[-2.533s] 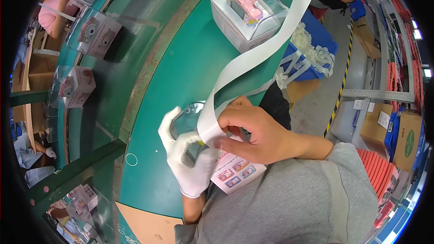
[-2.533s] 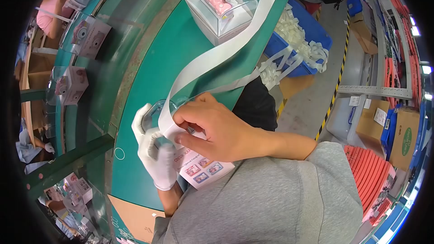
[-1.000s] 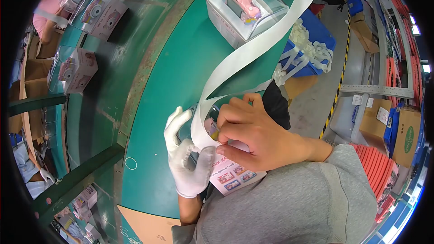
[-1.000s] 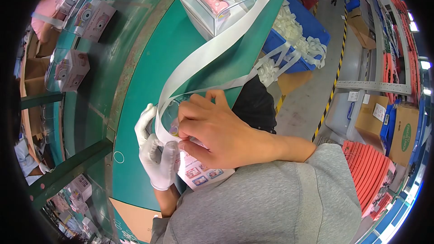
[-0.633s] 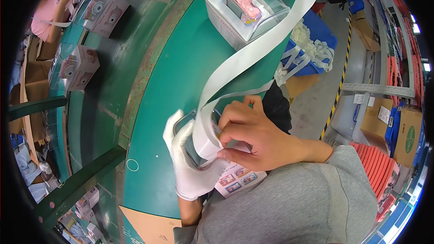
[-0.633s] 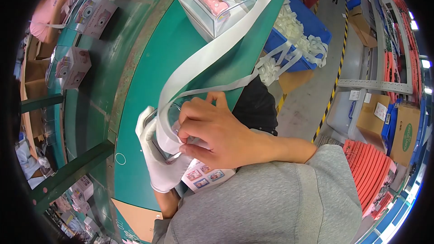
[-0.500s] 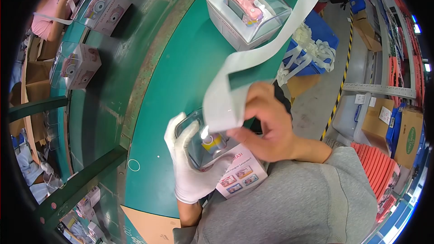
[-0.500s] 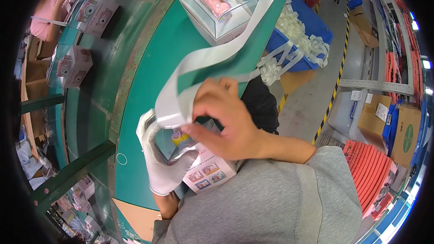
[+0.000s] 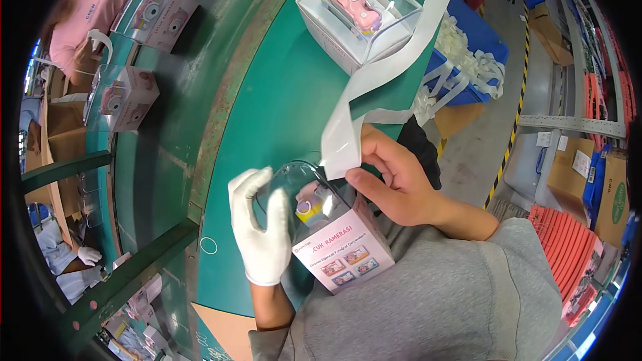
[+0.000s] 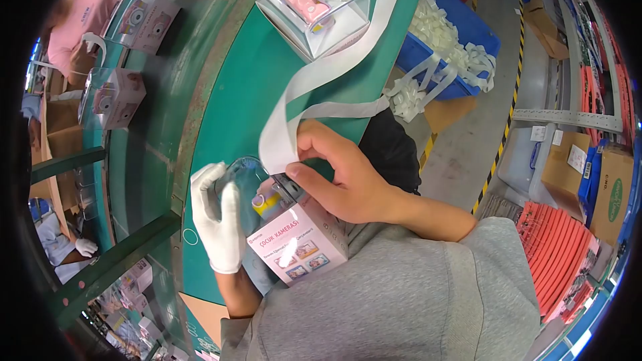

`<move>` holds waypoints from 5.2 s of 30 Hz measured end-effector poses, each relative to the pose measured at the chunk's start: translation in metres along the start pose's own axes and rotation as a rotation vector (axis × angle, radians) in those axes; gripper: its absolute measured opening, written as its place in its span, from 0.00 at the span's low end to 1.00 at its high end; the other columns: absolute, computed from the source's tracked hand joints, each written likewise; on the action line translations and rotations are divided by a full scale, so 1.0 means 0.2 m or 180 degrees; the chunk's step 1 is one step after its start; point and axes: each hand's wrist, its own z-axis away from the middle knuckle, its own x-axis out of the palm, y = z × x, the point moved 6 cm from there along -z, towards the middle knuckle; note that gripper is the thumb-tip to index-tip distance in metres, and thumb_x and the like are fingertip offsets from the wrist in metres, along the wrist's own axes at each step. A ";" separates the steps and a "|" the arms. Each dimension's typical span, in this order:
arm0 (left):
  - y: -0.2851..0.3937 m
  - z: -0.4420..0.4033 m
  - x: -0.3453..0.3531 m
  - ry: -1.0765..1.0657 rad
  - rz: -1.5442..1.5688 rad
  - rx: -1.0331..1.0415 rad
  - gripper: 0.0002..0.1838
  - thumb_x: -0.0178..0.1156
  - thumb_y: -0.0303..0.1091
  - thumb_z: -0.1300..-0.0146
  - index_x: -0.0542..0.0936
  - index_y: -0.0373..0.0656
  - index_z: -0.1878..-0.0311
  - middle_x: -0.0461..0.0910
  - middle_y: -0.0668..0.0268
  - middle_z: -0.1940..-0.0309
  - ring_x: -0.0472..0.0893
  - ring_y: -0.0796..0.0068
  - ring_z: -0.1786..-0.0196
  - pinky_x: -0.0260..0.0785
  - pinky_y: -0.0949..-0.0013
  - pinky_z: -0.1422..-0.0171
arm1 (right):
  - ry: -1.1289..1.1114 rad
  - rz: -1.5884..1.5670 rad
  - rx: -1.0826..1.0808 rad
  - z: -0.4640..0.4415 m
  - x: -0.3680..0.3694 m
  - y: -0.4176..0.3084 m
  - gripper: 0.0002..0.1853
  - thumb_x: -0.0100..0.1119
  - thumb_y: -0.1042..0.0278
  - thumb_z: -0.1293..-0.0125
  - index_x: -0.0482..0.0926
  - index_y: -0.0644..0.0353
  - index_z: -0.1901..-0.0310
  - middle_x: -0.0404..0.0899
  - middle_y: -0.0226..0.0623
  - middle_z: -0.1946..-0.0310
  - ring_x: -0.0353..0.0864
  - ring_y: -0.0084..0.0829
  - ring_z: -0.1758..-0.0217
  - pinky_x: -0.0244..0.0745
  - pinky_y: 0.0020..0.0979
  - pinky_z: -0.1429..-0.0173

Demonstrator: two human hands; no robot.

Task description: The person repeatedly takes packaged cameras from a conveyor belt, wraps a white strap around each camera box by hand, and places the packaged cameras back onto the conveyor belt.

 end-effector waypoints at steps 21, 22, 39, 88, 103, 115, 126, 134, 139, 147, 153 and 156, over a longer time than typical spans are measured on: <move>-0.40 -0.12 0.30 0.1198 0.0132 0.0964 0.48 0.74 0.32 0.46 0.60 0.33 0.24 0.69 0.47 0.32 0.76 0.54 0.37 0.69 0.60 0.31 | -0.0176 -0.0665 -0.1602 -0.01 -0.19 -0.01 0.10 0.43 0.77 0.21 0.64 0.62 0.42 0.70 0.61 0.29 0.72 0.43 0.26 0.65 0.42 0.25; -0.45 -0.15 0.31 0.1046 0.0187 0.0871 0.40 0.72 0.29 0.44 0.68 0.32 0.28 0.77 0.49 0.39 0.81 0.57 0.44 0.74 0.62 0.37 | 0.0526 -0.0516 -0.1813 0.03 -0.30 -0.02 0.09 0.43 0.73 0.20 0.63 0.61 0.42 0.71 0.63 0.30 0.73 0.48 0.27 0.63 0.47 0.23; -0.05 -0.79 0.84 0.0771 0.0465 0.0652 0.48 0.71 0.34 0.40 0.57 0.32 0.20 0.64 0.39 0.25 0.72 0.42 0.28 0.65 0.54 0.24 | 0.2147 -0.0380 -0.1557 -0.52 -0.94 0.06 0.09 0.43 0.69 0.18 0.66 0.61 0.42 0.70 0.51 0.30 0.67 0.33 0.30 0.55 0.32 0.24; -1.01 -1.62 -1.12 0.2608 0.2739 -0.0835 0.19 0.62 0.38 0.33 0.81 0.38 0.44 0.83 0.55 0.49 0.84 0.62 0.49 0.79 0.58 0.48 | 0.2213 0.0721 -0.0693 -0.34 -1.14 0.24 0.10 0.44 0.67 0.18 0.69 0.63 0.45 0.83 0.46 0.43 0.79 0.31 0.44 0.64 0.31 0.29; -0.48 -1.05 -0.79 0.1058 0.2240 -0.0476 0.16 0.56 0.30 0.34 0.81 0.39 0.45 0.83 0.59 0.58 0.81 0.60 0.58 0.80 0.54 0.55 | 0.2239 0.0795 -0.1050 -0.24 -1.08 0.20 0.10 0.45 0.71 0.19 0.71 0.66 0.44 0.84 0.46 0.50 0.81 0.30 0.49 0.71 0.30 0.37; -0.37 0.24 0.33 -0.0699 0.2410 -0.1282 0.27 0.58 0.37 0.26 0.74 0.34 0.28 0.80 0.61 0.36 0.77 0.68 0.36 0.69 0.68 0.30 | -0.0640 -0.1486 0.0023 -0.02 0.09 -0.18 0.17 0.44 0.73 0.20 0.66 0.63 0.34 0.75 0.51 0.33 0.76 0.30 0.44 0.73 0.33 0.37; 0.08 0.16 0.34 0.0803 0.2955 0.0299 0.33 0.49 0.55 0.23 0.71 0.34 0.30 0.71 0.49 0.29 0.72 0.56 0.29 0.61 0.54 0.23 | -0.0475 -0.0893 0.0777 0.13 0.08 -0.08 0.11 0.48 0.75 0.22 0.68 0.62 0.42 0.77 0.46 0.37 0.74 0.23 0.53 0.73 0.26 0.47; 0.07 0.20 0.45 0.0988 0.2607 0.0700 0.38 0.48 0.63 0.27 0.74 0.35 0.34 0.69 0.48 0.29 0.71 0.52 0.29 0.58 0.50 0.22 | -0.0447 -0.0181 0.0586 0.19 0.00 -0.13 0.07 0.56 0.78 0.28 0.74 0.61 0.51 0.81 0.36 0.55 0.70 0.26 0.58 0.69 0.29 0.51; 0.12 0.18 0.34 0.0455 0.1516 0.0641 0.33 0.56 0.61 0.33 0.81 0.38 0.41 0.71 0.46 0.32 0.71 0.48 0.30 0.59 0.48 0.24 | -0.0490 0.0855 -0.0383 0.17 -0.07 -0.31 0.06 0.60 0.79 0.33 0.77 0.59 0.57 0.78 0.31 0.63 0.71 0.30 0.58 0.66 0.30 0.49; 0.11 0.10 0.24 -0.0102 0.1363 0.0562 0.16 0.68 0.31 0.40 0.86 0.39 0.48 0.73 0.51 0.32 0.74 0.50 0.33 0.68 0.54 0.31 | -0.1085 0.0977 0.0147 0.19 0.00 -0.29 0.16 0.66 0.80 0.36 0.78 0.60 0.47 0.79 0.29 0.65 0.70 0.28 0.59 0.65 0.28 0.48; 0.14 0.11 0.28 -0.0022 0.1979 0.0943 0.19 0.70 0.20 0.46 0.88 0.40 0.49 0.74 0.53 0.32 0.75 0.52 0.33 0.68 0.54 0.30 | -0.1021 0.0812 0.0696 0.19 0.00 -0.29 0.20 0.67 0.80 0.36 0.77 0.60 0.43 0.79 0.27 0.64 0.70 0.28 0.57 0.64 0.28 0.47; 0.20 0.13 0.30 0.0109 0.1787 0.0664 0.19 0.71 0.22 0.47 0.89 0.41 0.49 0.74 0.54 0.32 0.75 0.52 0.33 0.68 0.54 0.29 | -0.1051 0.1066 0.0529 0.19 0.01 -0.32 0.21 0.67 0.80 0.37 0.76 0.59 0.42 0.79 0.27 0.64 0.69 0.27 0.57 0.64 0.28 0.46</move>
